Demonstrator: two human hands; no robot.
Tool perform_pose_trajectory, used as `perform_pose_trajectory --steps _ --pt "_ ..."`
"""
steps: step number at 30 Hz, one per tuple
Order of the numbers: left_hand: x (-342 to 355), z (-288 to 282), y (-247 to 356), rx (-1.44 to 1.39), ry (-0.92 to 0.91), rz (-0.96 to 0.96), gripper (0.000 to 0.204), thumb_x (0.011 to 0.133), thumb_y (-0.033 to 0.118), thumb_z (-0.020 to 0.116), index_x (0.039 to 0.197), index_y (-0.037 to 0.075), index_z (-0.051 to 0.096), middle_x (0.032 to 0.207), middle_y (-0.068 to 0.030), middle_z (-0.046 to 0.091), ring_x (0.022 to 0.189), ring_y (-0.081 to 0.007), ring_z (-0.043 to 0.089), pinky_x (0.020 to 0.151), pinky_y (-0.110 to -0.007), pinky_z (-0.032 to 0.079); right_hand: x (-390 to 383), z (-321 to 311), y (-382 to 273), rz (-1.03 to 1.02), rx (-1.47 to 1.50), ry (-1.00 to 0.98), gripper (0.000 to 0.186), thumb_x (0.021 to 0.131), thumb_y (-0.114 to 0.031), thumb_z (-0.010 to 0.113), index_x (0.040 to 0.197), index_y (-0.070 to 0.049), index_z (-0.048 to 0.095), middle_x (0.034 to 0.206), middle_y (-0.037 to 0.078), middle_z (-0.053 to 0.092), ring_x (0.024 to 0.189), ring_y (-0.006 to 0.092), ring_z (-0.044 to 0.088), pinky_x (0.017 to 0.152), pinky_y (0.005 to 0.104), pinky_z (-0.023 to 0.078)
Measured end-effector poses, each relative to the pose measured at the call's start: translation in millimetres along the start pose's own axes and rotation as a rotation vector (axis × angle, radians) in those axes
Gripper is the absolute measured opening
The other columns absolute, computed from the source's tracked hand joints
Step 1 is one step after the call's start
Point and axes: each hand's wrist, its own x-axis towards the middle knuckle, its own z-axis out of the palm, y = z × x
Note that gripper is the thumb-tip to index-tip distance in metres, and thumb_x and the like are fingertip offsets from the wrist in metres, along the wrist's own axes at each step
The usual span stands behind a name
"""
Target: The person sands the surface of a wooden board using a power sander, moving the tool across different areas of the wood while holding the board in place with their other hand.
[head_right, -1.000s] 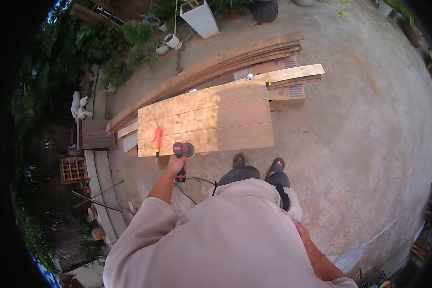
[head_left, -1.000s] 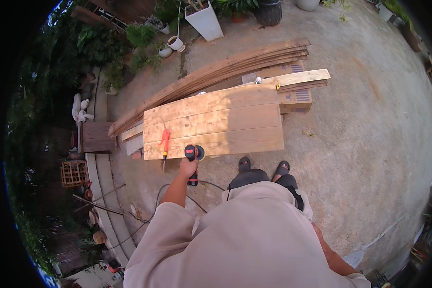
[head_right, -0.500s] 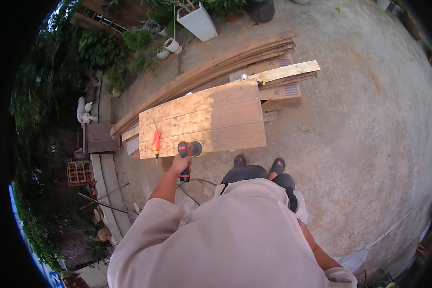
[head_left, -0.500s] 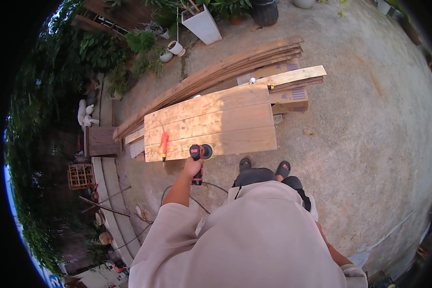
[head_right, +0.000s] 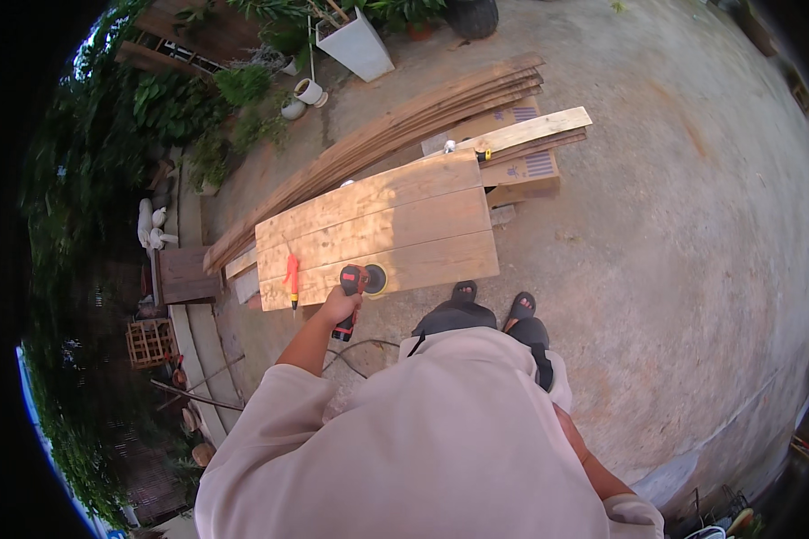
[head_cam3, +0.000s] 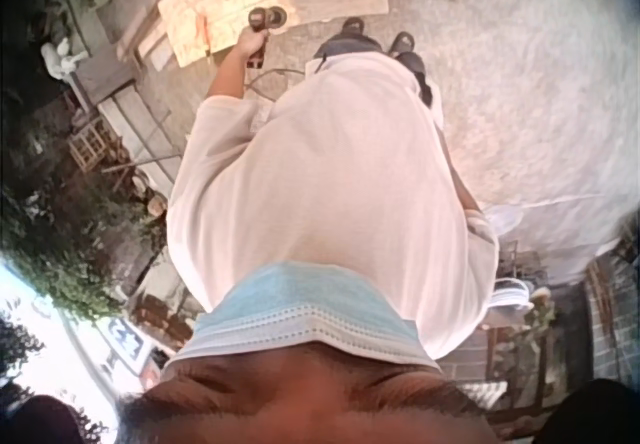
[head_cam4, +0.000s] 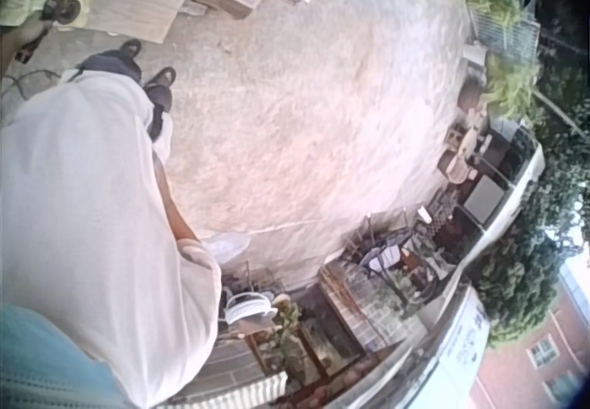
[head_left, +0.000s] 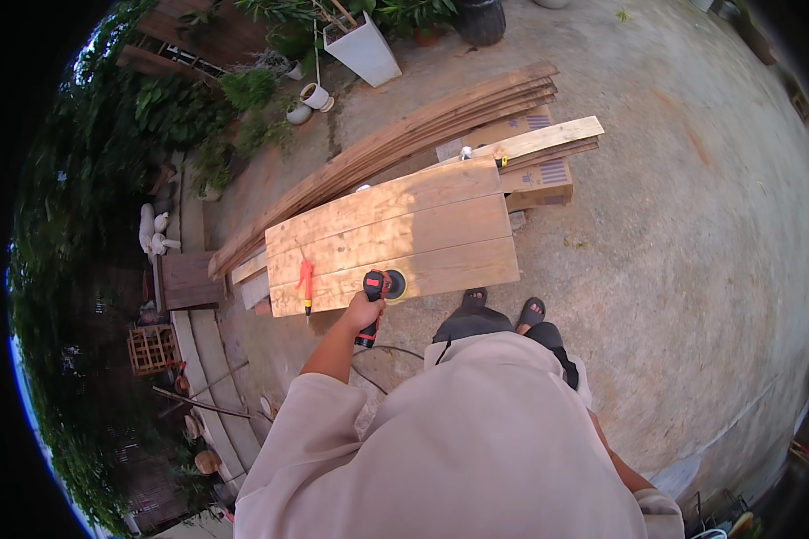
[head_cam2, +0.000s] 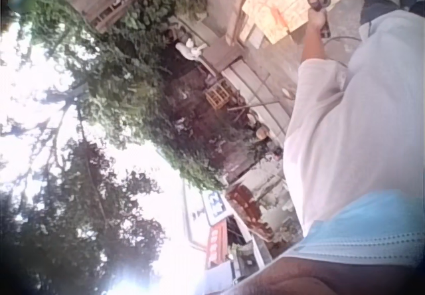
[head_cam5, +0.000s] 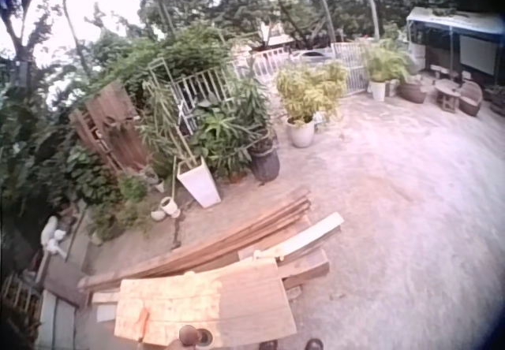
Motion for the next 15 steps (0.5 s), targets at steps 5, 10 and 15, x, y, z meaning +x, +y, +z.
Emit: perform_pose_trajectory --steps 5,10,15 --pt "7 1 10 -0.047 0.051 -0.024 0.015 0.082 0.01 0.059 0.092 -0.002 0.057 0.065 -0.0076 0.058 0.052 -0.0203 0.06 0.049 -0.037 0.05 4 17 -5 -0.028 -0.019 0.031 0.04 0.098 -0.022 0.05 0.13 0.002 0.054 0.122 0.01 0.06 0.11 0.0152 0.054 0.095 0.0301 0.045" --pt "11 -9 15 0.13 0.001 0.03 0.017 0.082 0.011 0.059 0.094 0.0 0.058 0.066 -0.0084 0.06 0.052 -0.0204 0.06 0.05 -0.037 0.05 8 32 -10 -0.039 -0.035 0.042 0.04 0.098 -0.022 0.05 0.129 0.002 0.054 0.121 0.01 0.06 0.109 0.0152 0.054 0.094 0.0302 0.045" --pt "27 -18 20 0.08 -0.051 0.082 0.012 0.08 0.008 0.056 0.088 -0.001 0.056 0.068 -0.0088 0.057 0.047 -0.0192 0.056 0.044 -0.036 0.048 11 44 -15 -0.049 -0.047 0.05 0.039 0.098 -0.022 0.05 0.128 0.002 0.055 0.12 0.01 0.061 0.109 0.0152 0.054 0.094 0.0304 0.045"
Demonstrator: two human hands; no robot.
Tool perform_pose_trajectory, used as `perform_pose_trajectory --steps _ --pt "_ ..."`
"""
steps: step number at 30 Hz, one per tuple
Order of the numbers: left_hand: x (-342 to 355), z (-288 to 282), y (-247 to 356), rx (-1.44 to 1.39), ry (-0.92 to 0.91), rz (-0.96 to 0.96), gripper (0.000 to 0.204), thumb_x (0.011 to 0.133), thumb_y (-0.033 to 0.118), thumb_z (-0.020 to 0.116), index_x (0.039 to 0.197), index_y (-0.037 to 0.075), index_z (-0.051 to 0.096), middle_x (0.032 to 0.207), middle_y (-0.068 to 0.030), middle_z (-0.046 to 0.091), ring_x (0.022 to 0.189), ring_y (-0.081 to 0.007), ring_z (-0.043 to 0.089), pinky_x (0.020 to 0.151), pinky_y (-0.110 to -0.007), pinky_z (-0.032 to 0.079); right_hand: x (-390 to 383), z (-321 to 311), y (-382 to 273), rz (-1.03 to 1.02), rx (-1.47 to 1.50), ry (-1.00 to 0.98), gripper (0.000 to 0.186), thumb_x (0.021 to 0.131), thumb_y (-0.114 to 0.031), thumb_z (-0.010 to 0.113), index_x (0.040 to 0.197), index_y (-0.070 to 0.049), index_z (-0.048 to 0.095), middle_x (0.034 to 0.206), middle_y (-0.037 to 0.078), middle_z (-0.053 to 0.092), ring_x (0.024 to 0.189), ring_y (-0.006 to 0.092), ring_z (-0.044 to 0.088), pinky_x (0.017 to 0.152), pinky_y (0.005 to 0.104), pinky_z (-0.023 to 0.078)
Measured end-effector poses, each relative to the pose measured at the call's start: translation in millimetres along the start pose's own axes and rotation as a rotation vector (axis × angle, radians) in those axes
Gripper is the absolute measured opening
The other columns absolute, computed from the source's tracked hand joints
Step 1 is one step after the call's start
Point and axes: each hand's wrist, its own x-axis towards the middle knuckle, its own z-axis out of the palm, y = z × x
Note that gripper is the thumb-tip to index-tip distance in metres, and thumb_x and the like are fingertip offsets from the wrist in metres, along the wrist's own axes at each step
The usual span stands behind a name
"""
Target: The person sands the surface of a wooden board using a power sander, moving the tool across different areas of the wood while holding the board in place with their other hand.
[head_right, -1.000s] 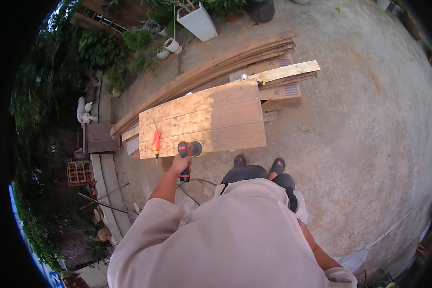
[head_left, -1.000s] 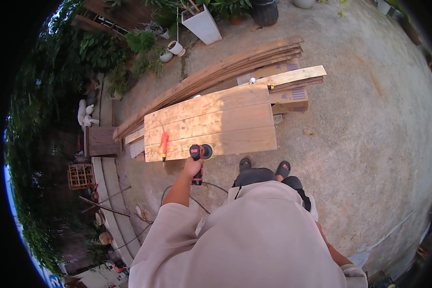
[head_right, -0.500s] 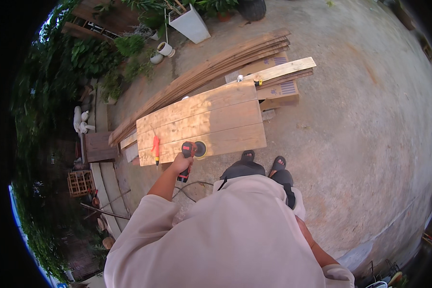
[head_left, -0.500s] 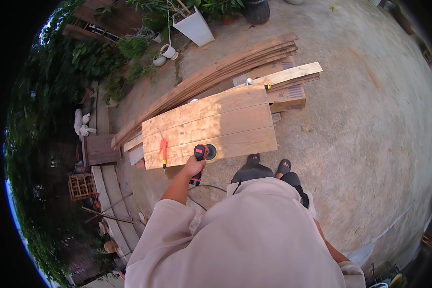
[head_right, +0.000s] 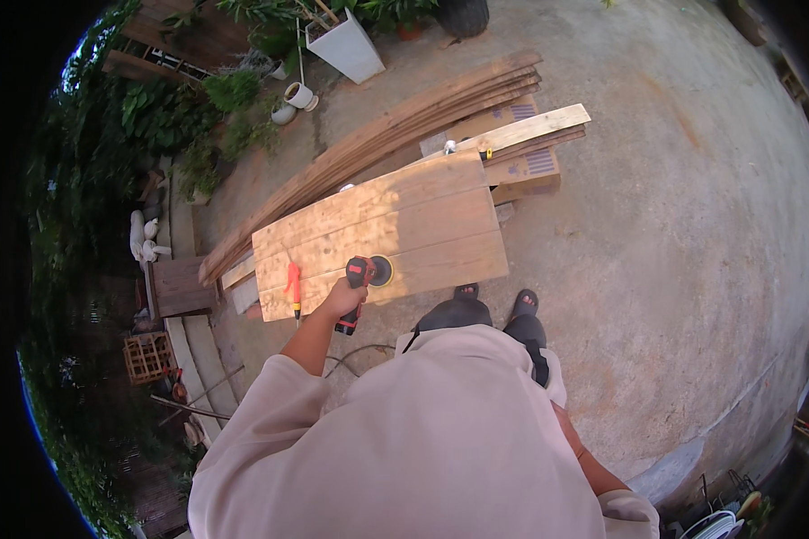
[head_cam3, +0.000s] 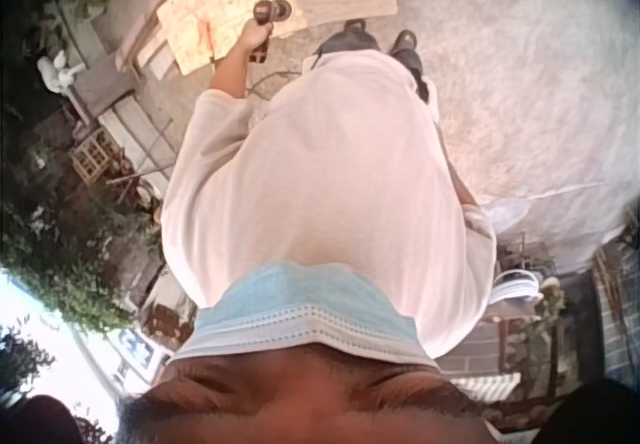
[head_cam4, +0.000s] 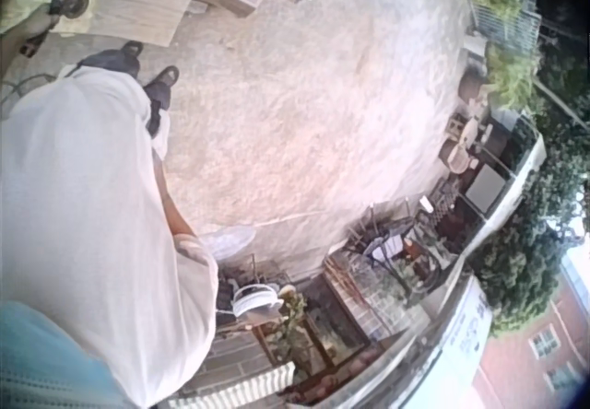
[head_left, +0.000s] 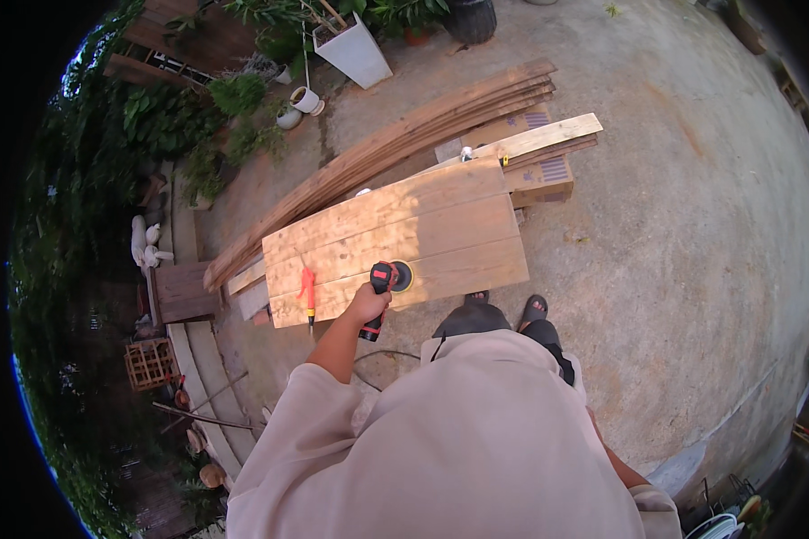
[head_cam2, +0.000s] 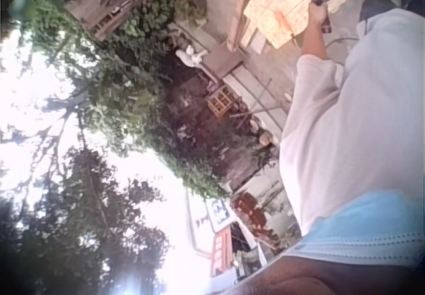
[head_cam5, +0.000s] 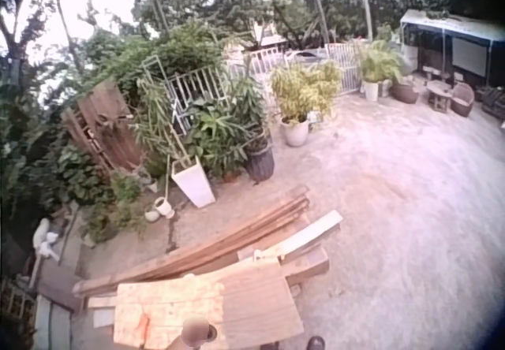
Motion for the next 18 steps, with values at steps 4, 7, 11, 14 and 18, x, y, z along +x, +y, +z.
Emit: perform_pose_trajectory --steps 4,7,11,14,18 --pt "3 4 25 -0.102 0.077 -0.006 0.013 0.08 0.008 0.057 0.09 -0.001 0.056 0.067 -0.0085 0.056 0.048 -0.0188 0.056 0.044 -0.036 0.048 0 9 -4 -0.007 -0.01 0.015 0.039 0.097 -0.022 0.05 0.128 0.002 0.055 0.12 0.01 0.061 0.108 0.0152 0.054 0.094 0.0305 0.045" --pt "10 -4 31 -0.007 -0.073 -0.041 0.013 0.082 0.009 0.056 0.091 0.0 0.055 0.065 -0.0076 0.055 0.048 -0.0183 0.057 0.043 -0.036 0.048 2 16 -7 -0.014 -0.012 0.024 0.039 0.097 -0.022 0.05 0.127 0.003 0.055 0.119 0.01 0.061 0.108 0.0152 0.054 0.093 0.0306 0.045" --pt "16 -1 40 -0.112 -0.024 -0.013 0.012 0.082 0.009 0.056 0.09 0.0 0.054 0.065 -0.008 0.056 0.047 -0.0181 0.056 0.043 -0.035 0.049 2 26 -9 -0.016 -0.011 0.047 0.038 0.097 -0.022 0.05 0.127 0.003 0.056 0.118 0.01 0.061 0.108 0.0152 0.055 0.093 0.0307 0.045" --pt "25 -6 43 -0.008 -0.165 -0.033 0.012 0.083 0.009 0.056 0.09 0.0 0.054 0.065 -0.0078 0.056 0.047 -0.0181 0.056 0.043 -0.035 0.049 2 28 -11 -0.022 -0.024 0.055 0.038 0.097 -0.022 0.05 0.126 0.003 0.056 0.118 0.01 0.061 0.107 0.0152 0.055 0.093 0.0308 0.045" --pt "35 2 57 -0.035 -0.067 0.027 0.011 0.083 0.009 0.056 0.089 0.0 0.055 0.065 -0.0076 0.056 0.048 -0.0178 0.057 0.043 -0.035 0.049 2 35 -11 -0.031 -0.025 0.075 0.038 0.097 -0.022 0.05 0.126 0.003 0.056 0.117 0.01 0.062 0.107 0.0152 0.055 0.092 0.031 0.046"
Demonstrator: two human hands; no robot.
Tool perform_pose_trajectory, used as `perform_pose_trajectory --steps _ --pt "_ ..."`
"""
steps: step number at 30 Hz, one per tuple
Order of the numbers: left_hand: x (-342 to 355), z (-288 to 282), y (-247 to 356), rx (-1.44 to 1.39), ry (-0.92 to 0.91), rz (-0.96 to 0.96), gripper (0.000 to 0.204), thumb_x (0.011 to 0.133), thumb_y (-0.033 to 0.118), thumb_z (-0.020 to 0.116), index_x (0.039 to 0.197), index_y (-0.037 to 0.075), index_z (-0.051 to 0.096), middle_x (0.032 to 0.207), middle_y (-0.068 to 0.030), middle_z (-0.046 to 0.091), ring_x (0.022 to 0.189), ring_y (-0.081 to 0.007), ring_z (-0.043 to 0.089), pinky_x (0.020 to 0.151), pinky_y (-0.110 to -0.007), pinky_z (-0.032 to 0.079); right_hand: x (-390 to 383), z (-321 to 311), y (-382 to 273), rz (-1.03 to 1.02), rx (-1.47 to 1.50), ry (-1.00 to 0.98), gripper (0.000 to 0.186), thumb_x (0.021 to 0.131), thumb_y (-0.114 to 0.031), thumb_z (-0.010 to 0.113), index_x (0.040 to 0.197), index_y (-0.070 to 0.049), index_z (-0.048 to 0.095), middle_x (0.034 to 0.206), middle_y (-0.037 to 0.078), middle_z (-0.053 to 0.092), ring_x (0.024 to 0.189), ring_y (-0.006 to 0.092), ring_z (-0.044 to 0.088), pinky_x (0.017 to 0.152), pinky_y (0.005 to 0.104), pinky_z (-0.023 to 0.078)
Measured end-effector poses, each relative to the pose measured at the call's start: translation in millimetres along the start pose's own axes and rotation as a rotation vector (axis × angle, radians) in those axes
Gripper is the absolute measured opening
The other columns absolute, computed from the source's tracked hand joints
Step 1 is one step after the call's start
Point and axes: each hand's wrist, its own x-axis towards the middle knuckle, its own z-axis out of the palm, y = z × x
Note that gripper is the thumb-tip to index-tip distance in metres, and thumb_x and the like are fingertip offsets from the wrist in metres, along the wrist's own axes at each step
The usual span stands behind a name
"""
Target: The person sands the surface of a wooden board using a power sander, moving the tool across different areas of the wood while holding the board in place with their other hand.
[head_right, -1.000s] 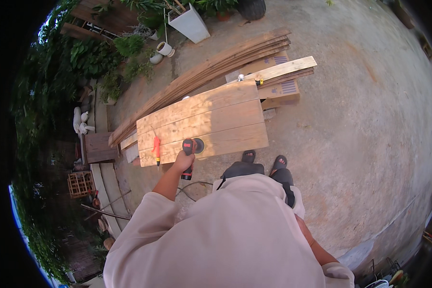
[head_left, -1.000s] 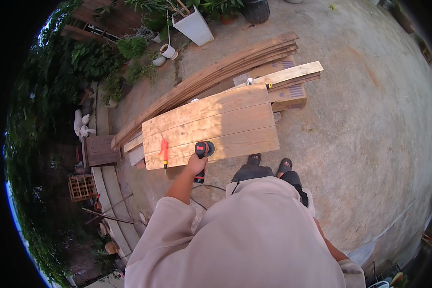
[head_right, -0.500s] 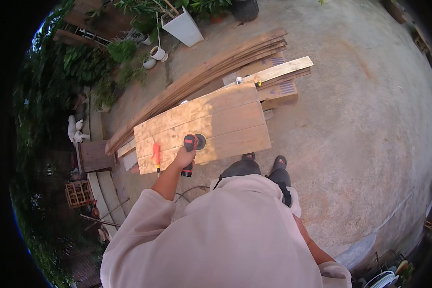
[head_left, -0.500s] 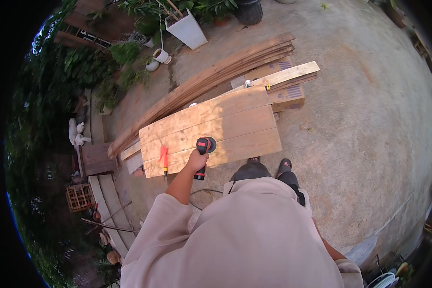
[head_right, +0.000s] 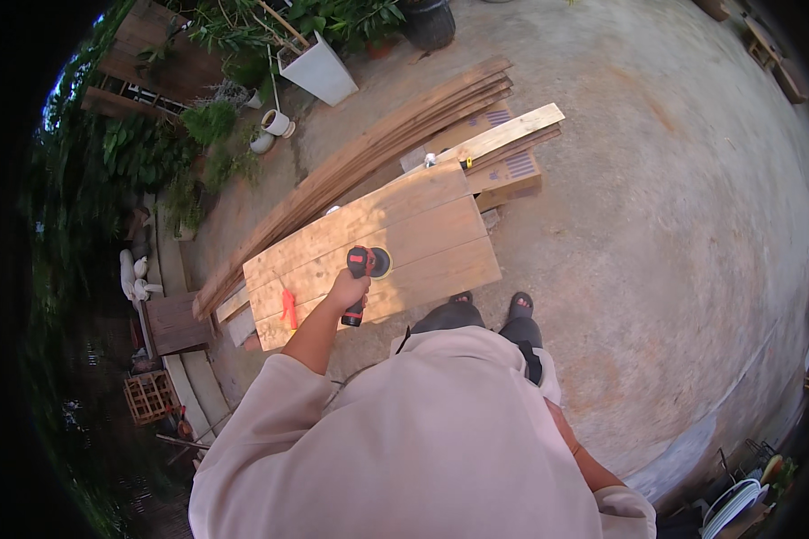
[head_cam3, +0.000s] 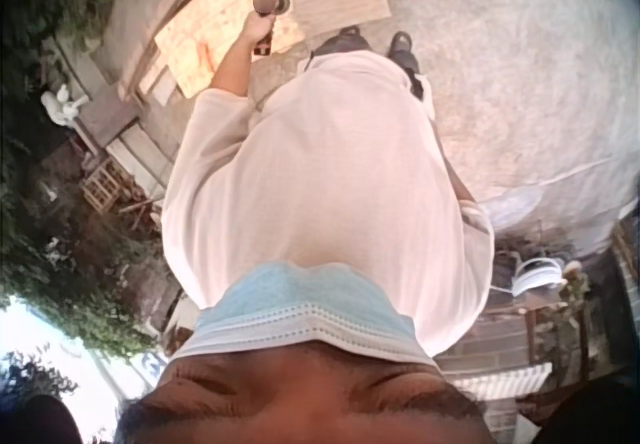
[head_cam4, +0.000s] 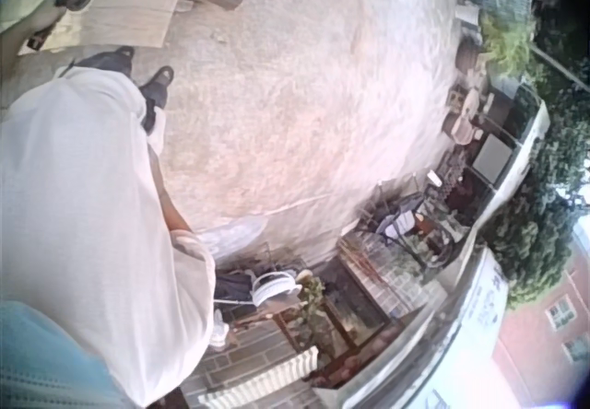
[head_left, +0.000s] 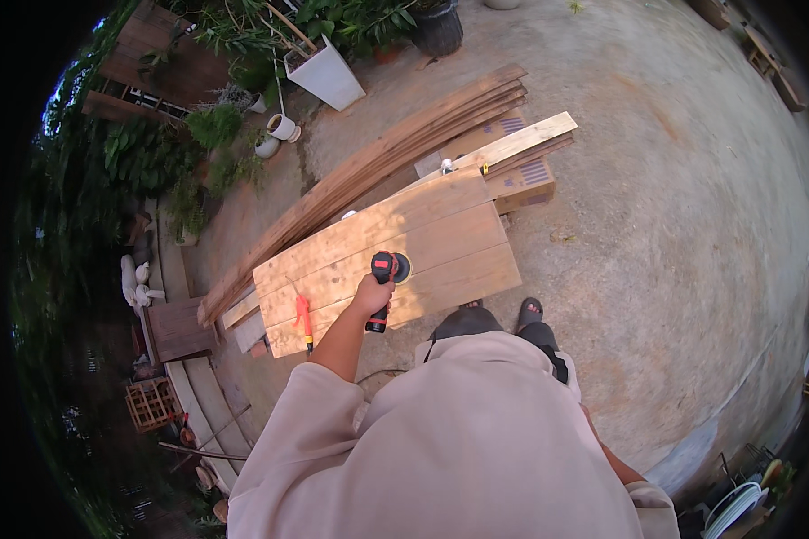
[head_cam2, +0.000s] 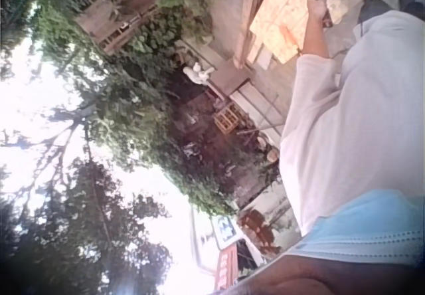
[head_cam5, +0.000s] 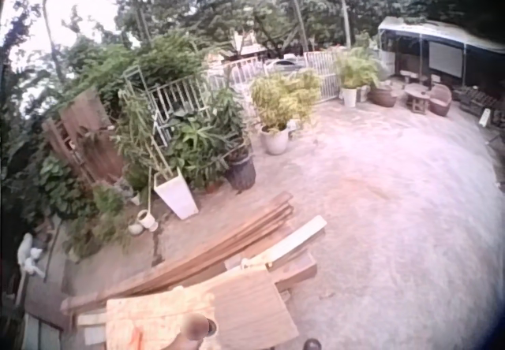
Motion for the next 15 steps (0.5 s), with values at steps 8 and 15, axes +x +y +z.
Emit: perform_pose_trajectory --steps 8,15 --pt "9 -9 24 0.094 0.071 0.001 0.014 0.083 0.009 0.061 0.091 -0.001 0.057 0.066 -0.0083 0.058 0.051 -0.0189 0.059 0.047 -0.036 0.051 -1 9 -7 -0.011 -0.017 0.027 0.037 0.097 -0.022 0.051 0.124 0.003 0.057 0.116 0.009 0.062 0.106 0.0152 0.055 0.092 0.0312 0.046" --pt "11 -18 21 0.17 -0.045 0.003 0.015 0.082 0.01 0.061 0.091 -0.001 0.057 0.065 -0.008 0.057 0.05 -0.0187 0.059 0.046 -0.037 0.05 0 18 -13 -0.023 -0.019 0.043 0.036 0.097 -0.021 0.051 0.123 0.003 0.057 0.115 0.009 0.062 0.105 0.0153 0.055 0.091 0.0315 0.046"
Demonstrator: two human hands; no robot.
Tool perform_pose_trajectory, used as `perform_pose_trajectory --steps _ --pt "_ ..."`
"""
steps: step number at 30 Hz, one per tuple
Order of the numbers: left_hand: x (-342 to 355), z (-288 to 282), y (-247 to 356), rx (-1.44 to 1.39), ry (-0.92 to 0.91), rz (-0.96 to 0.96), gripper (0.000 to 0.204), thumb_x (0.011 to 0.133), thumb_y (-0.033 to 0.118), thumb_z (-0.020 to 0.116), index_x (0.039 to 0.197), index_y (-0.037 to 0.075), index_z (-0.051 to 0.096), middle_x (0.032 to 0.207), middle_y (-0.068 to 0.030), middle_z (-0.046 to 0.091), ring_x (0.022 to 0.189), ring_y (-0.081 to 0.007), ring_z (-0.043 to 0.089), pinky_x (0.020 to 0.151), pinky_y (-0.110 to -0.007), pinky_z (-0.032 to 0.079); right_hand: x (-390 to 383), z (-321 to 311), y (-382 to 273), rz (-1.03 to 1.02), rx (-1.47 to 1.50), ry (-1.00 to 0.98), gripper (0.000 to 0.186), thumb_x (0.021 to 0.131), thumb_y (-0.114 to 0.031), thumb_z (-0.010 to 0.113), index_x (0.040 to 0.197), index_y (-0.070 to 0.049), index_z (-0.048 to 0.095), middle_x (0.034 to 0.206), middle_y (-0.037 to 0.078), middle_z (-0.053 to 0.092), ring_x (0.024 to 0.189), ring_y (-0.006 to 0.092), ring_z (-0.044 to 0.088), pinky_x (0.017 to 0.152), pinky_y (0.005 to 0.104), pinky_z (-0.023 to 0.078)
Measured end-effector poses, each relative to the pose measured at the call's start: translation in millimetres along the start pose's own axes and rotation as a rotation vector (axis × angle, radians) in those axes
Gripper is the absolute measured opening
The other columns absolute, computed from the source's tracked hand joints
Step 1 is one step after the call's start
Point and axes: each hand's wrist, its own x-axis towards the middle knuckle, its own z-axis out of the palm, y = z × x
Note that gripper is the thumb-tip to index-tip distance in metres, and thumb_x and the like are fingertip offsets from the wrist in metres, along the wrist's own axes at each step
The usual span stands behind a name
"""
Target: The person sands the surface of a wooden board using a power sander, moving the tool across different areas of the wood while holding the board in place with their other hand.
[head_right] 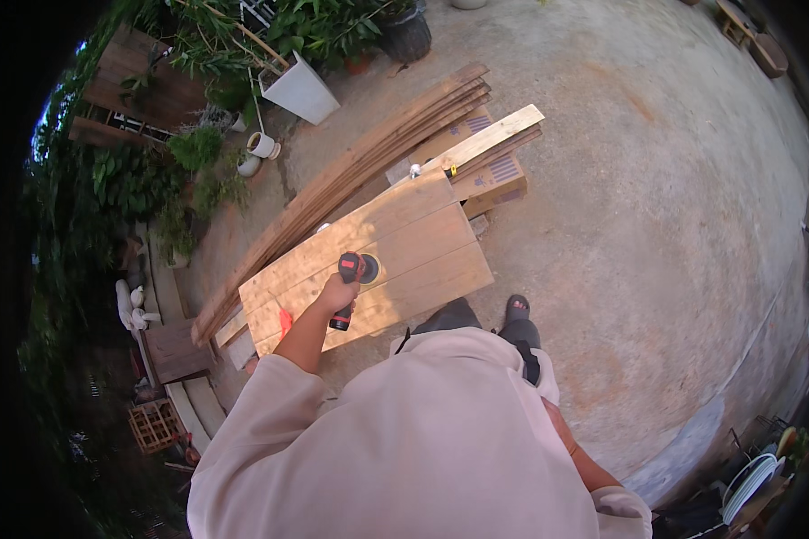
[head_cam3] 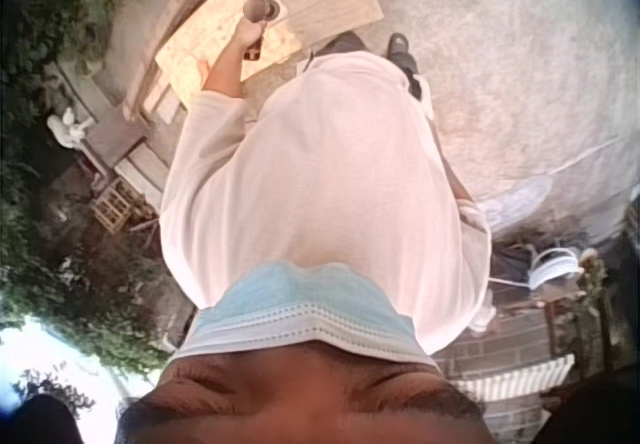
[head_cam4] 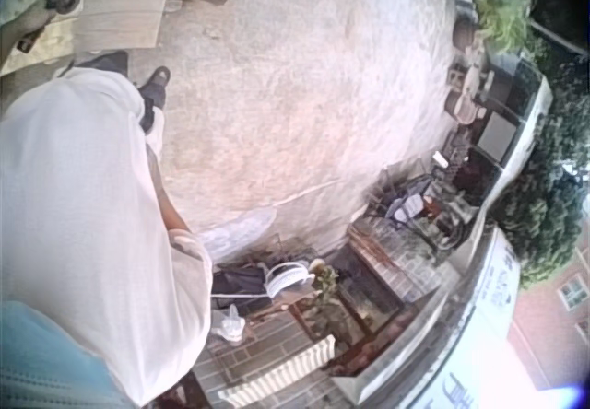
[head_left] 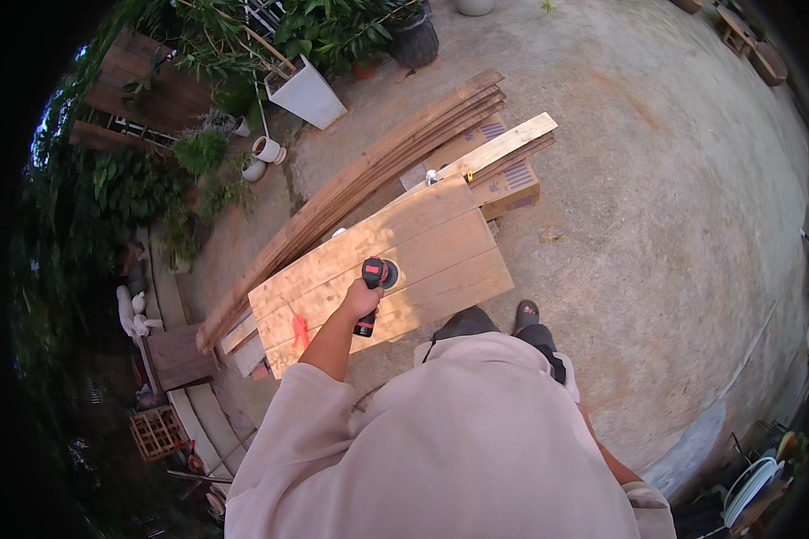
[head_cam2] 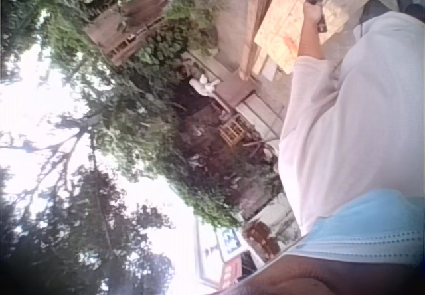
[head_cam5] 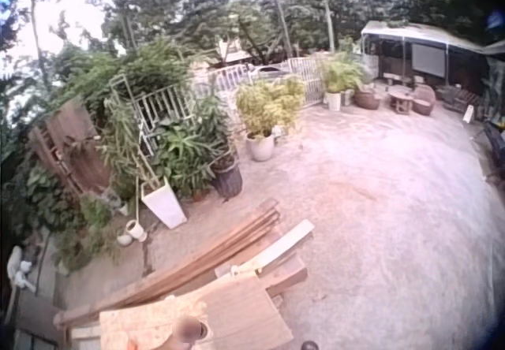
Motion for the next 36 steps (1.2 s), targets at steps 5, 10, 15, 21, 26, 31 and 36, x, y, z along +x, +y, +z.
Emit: perform_pose_trajectory --steps 5,10,15,21,26,31,36 --pt "-3 -4 -11 0.044 -0.161 -0.026 0.015 0.081 0.009 0.061 0.09 -0.001 0.057 0.064 -0.0076 0.057 0.051 -0.0182 0.059 0.047 -0.036 0.05 0 -1 -6 -0.024 -0.001 0.0 0.036 0.097 -0.021 0.051 0.123 0.003 0.058 0.114 0.009 0.063 0.104 0.0153 0.056 0.091 0.0316 0.046" --pt "-9 -14 -19 0.067 -0.058 -0.025 0.015 0.081 0.009 0.06 0.09 -0.002 0.058 0.066 -0.0081 0.059 0.051 -0.0186 0.06 0.047 -0.035 0.051 3 4 -7 -0.015 -0.002 0.003 0.036 0.097 -0.021 0.051 0.122 0.003 0.058 0.113 0.009 0.063 0.104 0.0153 0.056 0.09 0.0318 0.046" --pt "-16 -6 -21 0.049 -0.107 -0.024 0.015 0.08 0.01 0.061 0.089 -0.002 0.058 0.065 -0.008 0.058 0.051 -0.0181 0.059 0.047 -0.035 0.051 5 4 -8 -0.02 0.003 0.003 0.035 0.097 -0.021 0.051 0.121 0.003 0.059 0.113 0.009 0.063 0.103 0.0153 0.056 0.09 0.0319 0.046" --pt "-16 11 5 0.127 -0.157 0.035 0.017 0.08 0.01 0.062 0.093 0.0 0.058 0.067 -0.008 0.059 0.052 -0.0176 0.059 0.047 -0.035 0.05 4 -1 -10 -0.046 0.004 0.003 0.035 0.097 -0.021 0.051 0.12 0.003 0.059 0.112 0.009 0.064 0.102 0.0153 0.056 0.089 0.0321 0.047" --pt "-13 14 16 0.164 -0.141 0.017 0.019 0.08 0.011 0.063 0.093 -0.001 0.059 0.064 -0.0082 0.059 0.051 -0.0184 0.06 0.048 -0.035 0.05 2 -4 -10 -0.051 0.007 0.012 0.034 0.097 -0.021 0.051 0.12 0.003 0.06 0.111 0.009 0.064 0.102 0.0153 0.056 0.089 0.0323 0.047" --pt "-8 -1 5 0.208 -0.082 -0.014 0.017 0.081 0.012 0.063 0.089 -0.002 0.06 0.064 -0.0089 0.059 0.052 -0.019 0.061 0.049 -0.036 0.051 -1 -3 -12 -0.042 0.023 0.025 0.034 0.097 -0.021 0.051 0.119 0.003 0.06 0.11 0.009 0.064 0.101 0.0153 0.057 0.089 0.0325 0.047" --pt "-5 3 3 0.145 -0.103 -0.014 0.019 0.081 0.014 0.064 0.09 -0.003 0.061 0.066 -0.0101 0.061 0.053 -0.0196 0.061 0.05 -0.036 0.052 1 -1 -8 -0.035 0.047 0.045 0.034 0.097 -0.021 0.052 0.118 0.003 0.06 0.109 0.009 0.064 0.101 0.0153 0.057 0.088 0.0326 0.047"
